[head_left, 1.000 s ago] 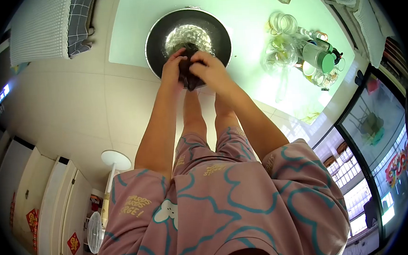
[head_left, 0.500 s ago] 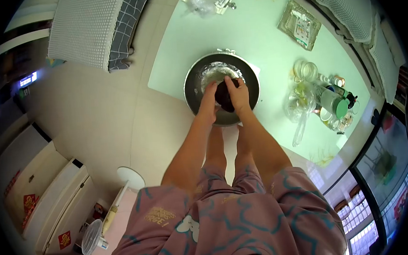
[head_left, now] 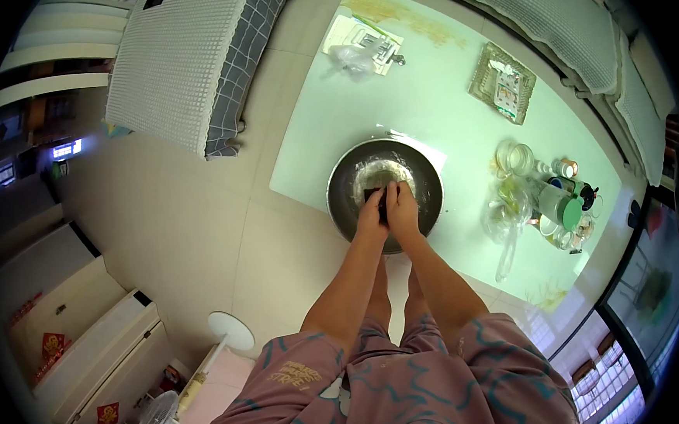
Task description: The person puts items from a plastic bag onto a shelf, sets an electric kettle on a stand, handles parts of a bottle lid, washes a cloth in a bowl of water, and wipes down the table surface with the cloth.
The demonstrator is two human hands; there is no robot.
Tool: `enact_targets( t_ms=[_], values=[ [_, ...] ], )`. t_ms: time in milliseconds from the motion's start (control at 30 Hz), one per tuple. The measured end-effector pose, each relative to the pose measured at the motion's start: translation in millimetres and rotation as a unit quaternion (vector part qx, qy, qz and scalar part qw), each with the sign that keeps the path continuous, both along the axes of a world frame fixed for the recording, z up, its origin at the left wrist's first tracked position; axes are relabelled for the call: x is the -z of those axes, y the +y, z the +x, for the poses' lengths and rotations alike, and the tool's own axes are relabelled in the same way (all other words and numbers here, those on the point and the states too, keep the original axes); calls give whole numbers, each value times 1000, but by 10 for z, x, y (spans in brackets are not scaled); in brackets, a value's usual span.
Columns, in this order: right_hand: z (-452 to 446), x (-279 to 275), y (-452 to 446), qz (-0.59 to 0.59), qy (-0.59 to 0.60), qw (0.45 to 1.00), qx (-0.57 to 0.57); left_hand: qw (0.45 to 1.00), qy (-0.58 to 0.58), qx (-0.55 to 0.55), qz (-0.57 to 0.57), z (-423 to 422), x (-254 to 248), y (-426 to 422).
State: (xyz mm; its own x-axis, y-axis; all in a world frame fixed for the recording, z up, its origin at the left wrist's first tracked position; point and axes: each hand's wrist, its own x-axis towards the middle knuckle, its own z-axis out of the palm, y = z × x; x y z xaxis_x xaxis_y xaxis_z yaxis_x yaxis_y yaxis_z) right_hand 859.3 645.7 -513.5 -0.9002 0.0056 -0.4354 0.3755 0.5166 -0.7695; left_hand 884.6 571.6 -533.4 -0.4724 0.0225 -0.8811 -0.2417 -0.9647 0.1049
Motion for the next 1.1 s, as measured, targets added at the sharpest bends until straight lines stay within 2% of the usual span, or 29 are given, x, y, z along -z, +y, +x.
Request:
enact_targets(
  t_ms=[33, 100, 233, 300, 333, 400, 433, 467, 500, 533, 567, 633, 700, 733, 800, 867, 900, 967, 1033, 1100],
  values=[
    [-23, 43, 0, 2, -33, 999, 32, 1000, -3, 3, 2, 2, 21, 22],
    [-49, 139, 19, 7, -71, 995, 66, 993, -18, 24, -110, -72, -41, 61],
    [-142, 235, 61, -43, -158, 978, 129, 981, -20, 74, -180, -183, -167, 74],
    [-125, 306, 47, -123, -229, 945, 199, 972, 9, 98, -214, -167, -147, 57],
    [-84, 317, 70, -122, -231, 944, 200, 972, 8, 99, -213, -178, -136, 41],
    [-45, 64, 81, -192, -264, 917, 231, 928, -37, 197, -314, -194, -100, 11],
    [40, 120, 123, -191, -265, 917, 231, 928, -38, 197, -314, -196, -88, -3],
    [158, 272, 190, -123, -123, 978, 112, 906, -55, 219, -358, -187, -38, -21],
    [210, 249, 220, -50, 25, 998, -12, 880, -71, 241, -402, -184, 3, -43],
    [296, 206, 294, -8, 65, 992, -112, 880, -71, 241, -402, -175, 42, -70],
    [321, 52, 309, -7, 64, 992, -112, 869, -88, 259, -414, -159, 74, -87],
    [369, -173, 260, 22, 110, 961, -254, 857, -105, 279, -421, -166, 43, -24],
    [335, -114, 240, 24, 87, 967, -237, 874, -181, 199, -405, -235, -172, 118],
    [288, -39, 250, 22, 108, 967, -230, 873, -185, 206, -401, -262, -253, 158],
    [280, 14, 264, 24, 107, 970, -216, 866, -148, 152, -452, -266, -340, 200],
    [204, -41, 220, -15, 23, 985, -170, 882, -111, 120, -442, -305, -344, 210],
    [189, 26, 198, -11, 15, 986, -165, 883, -115, 128, -436, -290, -248, 203],
    [128, 118, 153, 23, -74, 988, -136, 878, -61, 131, -456, -308, -135, 179],
    [115, 143, 191, 3, -72, 988, -134, 896, -49, 101, -430, -315, -110, 163],
    [72, 245, 219, -4, -83, 984, -159, 909, 1, 145, -391, -323, -101, 108]
  ],
)
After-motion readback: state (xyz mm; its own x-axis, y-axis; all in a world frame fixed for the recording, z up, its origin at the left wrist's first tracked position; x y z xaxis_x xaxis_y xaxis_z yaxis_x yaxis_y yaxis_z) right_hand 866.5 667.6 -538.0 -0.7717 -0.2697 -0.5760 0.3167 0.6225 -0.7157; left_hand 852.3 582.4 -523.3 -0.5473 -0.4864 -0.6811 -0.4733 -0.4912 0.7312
